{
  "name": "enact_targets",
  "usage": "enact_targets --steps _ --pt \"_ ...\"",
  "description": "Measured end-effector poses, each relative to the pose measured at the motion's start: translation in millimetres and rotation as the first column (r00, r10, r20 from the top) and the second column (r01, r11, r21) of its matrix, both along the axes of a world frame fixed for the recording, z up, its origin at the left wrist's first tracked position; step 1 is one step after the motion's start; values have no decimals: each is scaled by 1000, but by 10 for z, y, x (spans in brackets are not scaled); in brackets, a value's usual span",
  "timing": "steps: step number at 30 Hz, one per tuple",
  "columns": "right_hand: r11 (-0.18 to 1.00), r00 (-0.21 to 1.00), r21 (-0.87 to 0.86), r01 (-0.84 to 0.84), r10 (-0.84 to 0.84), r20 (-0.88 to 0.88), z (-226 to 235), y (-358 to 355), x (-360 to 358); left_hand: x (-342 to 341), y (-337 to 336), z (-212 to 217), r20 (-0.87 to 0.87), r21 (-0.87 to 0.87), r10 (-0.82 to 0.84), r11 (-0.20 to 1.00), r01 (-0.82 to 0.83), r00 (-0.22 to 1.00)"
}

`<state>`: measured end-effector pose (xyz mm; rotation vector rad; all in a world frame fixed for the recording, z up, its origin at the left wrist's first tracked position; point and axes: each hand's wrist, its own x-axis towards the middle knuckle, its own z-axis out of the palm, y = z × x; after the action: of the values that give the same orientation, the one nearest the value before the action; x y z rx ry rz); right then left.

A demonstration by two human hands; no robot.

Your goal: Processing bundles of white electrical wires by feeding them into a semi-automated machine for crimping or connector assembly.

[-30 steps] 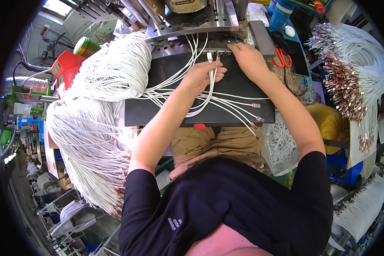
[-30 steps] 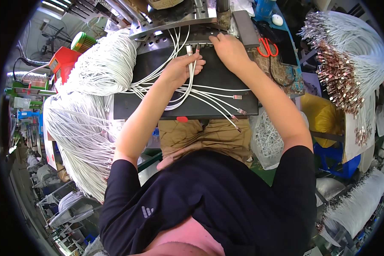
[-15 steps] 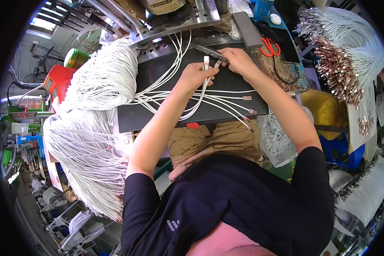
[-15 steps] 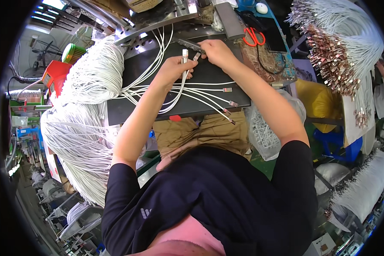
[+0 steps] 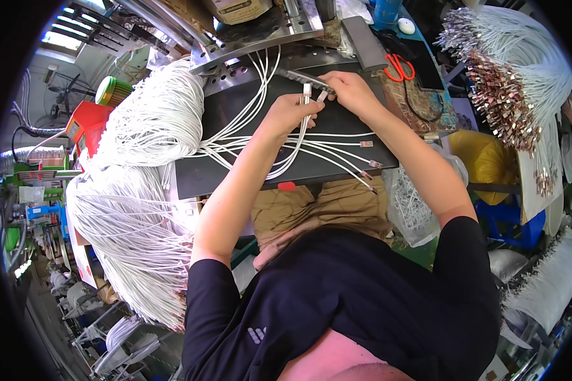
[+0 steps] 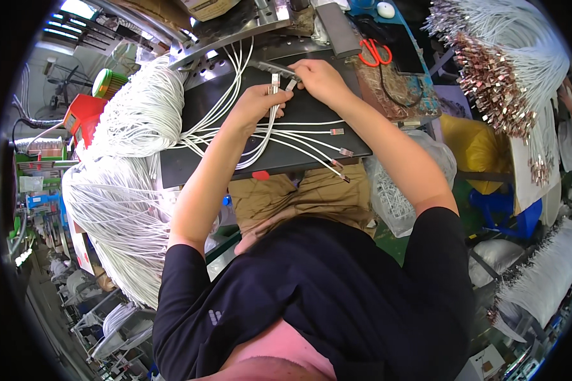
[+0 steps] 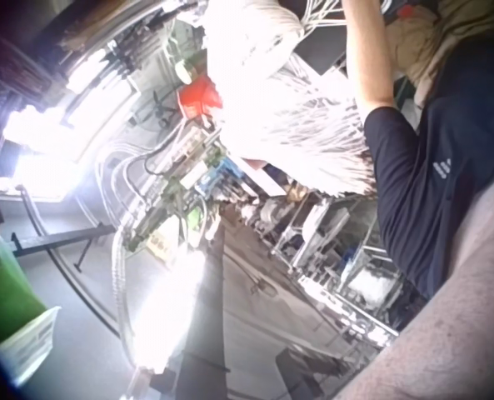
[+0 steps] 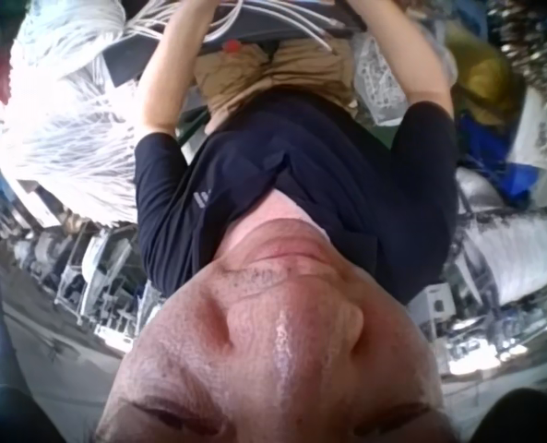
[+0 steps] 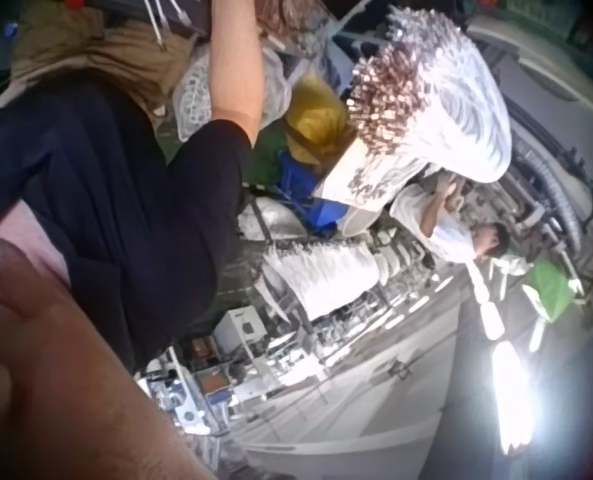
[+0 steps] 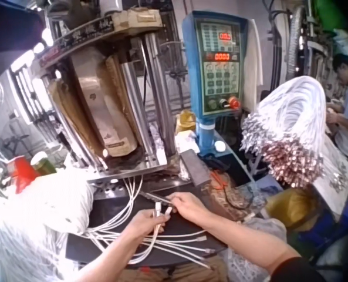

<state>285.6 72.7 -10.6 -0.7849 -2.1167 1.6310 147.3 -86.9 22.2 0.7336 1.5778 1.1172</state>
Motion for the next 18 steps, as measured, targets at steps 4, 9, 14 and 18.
enact_targets --steps 4,9,14,18 --pt "993 1000 115 31 -31 -1 -22 -84 0 26 18 -24 73 28 20 999 -22 997" --pt "980 999 198 -38 37 8 31 -21 34 -18 -11 -36 106 20 31 999 -33 994" --pt "999 1000 28 -15 16 -18 46 109 89 -135 -37 -11 131 -9 -11 1000 12 991" --pt "999 1000 32 -21 22 -8 30 126 96 -148 -7 -42 60 -31 -48 998 50 997"
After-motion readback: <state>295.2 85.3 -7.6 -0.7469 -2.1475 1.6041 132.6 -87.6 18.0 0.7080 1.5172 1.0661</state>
